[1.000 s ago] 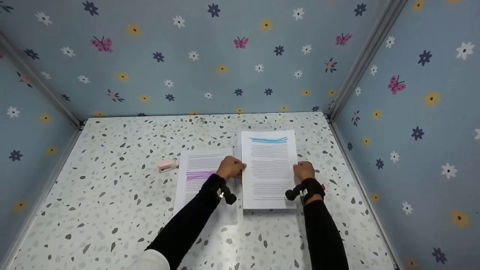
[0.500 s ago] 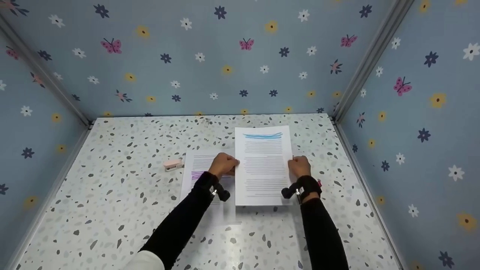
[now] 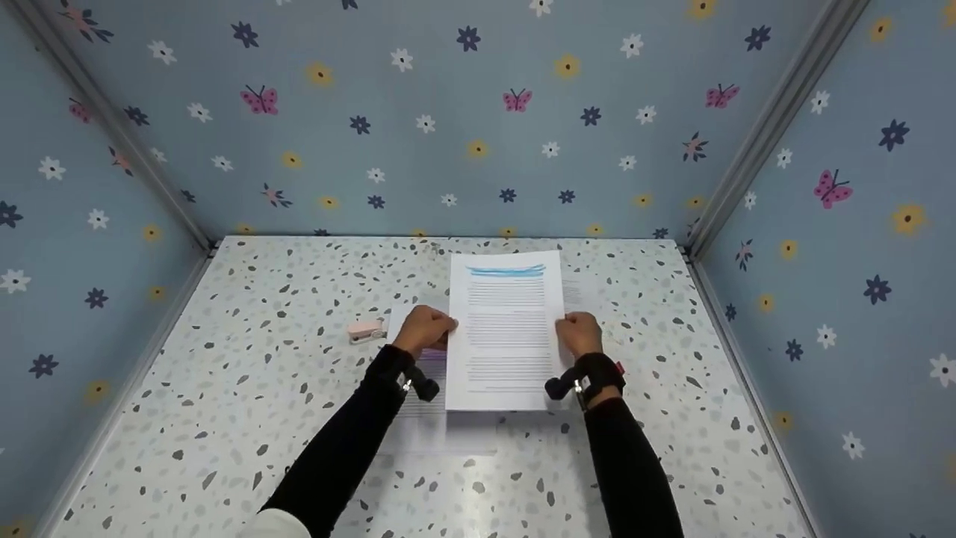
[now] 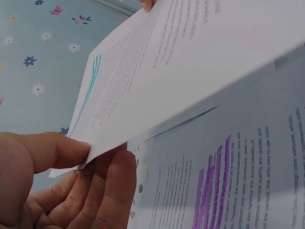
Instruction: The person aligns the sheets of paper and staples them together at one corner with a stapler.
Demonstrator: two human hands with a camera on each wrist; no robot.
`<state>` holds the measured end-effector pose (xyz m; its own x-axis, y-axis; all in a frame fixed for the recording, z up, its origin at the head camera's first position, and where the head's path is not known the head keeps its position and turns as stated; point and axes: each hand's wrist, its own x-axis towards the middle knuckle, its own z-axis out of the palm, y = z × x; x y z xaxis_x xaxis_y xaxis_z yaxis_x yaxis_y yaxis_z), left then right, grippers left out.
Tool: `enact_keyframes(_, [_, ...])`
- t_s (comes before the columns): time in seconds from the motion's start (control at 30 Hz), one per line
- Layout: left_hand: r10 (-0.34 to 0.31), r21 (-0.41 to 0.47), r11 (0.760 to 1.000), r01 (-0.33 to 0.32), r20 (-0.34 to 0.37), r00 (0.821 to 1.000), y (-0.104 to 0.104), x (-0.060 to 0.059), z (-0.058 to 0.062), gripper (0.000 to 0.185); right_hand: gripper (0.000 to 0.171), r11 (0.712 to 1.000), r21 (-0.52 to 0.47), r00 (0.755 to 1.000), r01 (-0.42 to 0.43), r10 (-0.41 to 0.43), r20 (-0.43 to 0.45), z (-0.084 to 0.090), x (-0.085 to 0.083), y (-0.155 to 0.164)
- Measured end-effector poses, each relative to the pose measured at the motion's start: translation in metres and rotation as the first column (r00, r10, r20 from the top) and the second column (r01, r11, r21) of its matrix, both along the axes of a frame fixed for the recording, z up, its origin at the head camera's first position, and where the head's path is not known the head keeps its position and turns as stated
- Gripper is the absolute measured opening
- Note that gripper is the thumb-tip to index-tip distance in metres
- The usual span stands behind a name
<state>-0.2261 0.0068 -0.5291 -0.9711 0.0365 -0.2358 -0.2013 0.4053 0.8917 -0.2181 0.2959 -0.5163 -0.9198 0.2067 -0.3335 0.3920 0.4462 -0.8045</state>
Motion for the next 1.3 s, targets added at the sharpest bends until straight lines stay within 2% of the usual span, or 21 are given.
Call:
enact_keyframes(0.13, [-0.004,-0.001,1.0,0.004,0.025,1.0,-0.014,0.0,-0.006,0.037,0.04,1.0,0.013,1.0,-0.008,0.008,-0.007,-0.002,-0.002,-0.013])
enact_keyframes(0.27, [-0.006,-0.042,0.999,0.007,0.035,0.999,-0.028,0.001,-0.01,0.043,0.034,1.0,0.025,1.0,-0.013,0.014,-0.028,-0.006,-0.004,-0.024])
enact_keyframes(0.43, [0.0,-0.049,0.999,0.001,0.02,1.0,-0.044,0.005,-0.013,0.044,0.02,0.999,0.014,0.994,-0.038,0.039,-0.102,-0.013,-0.001,-0.035])
enact_keyframes(0.6, [0.016,-0.053,0.998,-0.016,-0.001,1.0,-0.057,0.011,-0.018,0.049,0.023,0.997,0.039,0.988,-0.069,0.074,-0.137,-0.022,0.007,-0.045])
enact_keyframes(0.67, [0.026,-0.049,0.998,-0.026,0.007,1.0,-0.062,0.014,-0.02,0.047,0.024,0.995,0.057,0.987,-0.082,0.089,-0.137,-0.025,0.009,-0.05])
enact_keyframes(0.9, [0.091,-0.039,0.995,-0.089,0.052,0.994,-0.079,0.025,-0.02,0.02,0.017,0.989,0.081,0.98,-0.124,0.135,-0.147,-0.033,0.011,-0.066])
enact_keyframes(1.13, [0.1,-0.156,0.984,-0.085,0.095,0.99,-0.092,0.024,-0.029,0.019,0.025,0.986,0.092,0.976,-0.136,0.15,-0.158,-0.042,0.016,-0.08])
enact_keyframes(1.3, [0.11,-0.142,0.986,-0.091,0.131,0.985,-0.101,0.026,-0.039,0.019,0.02,0.985,0.111,0.978,-0.13,0.146,-0.148,-0.05,0.02,-0.089])
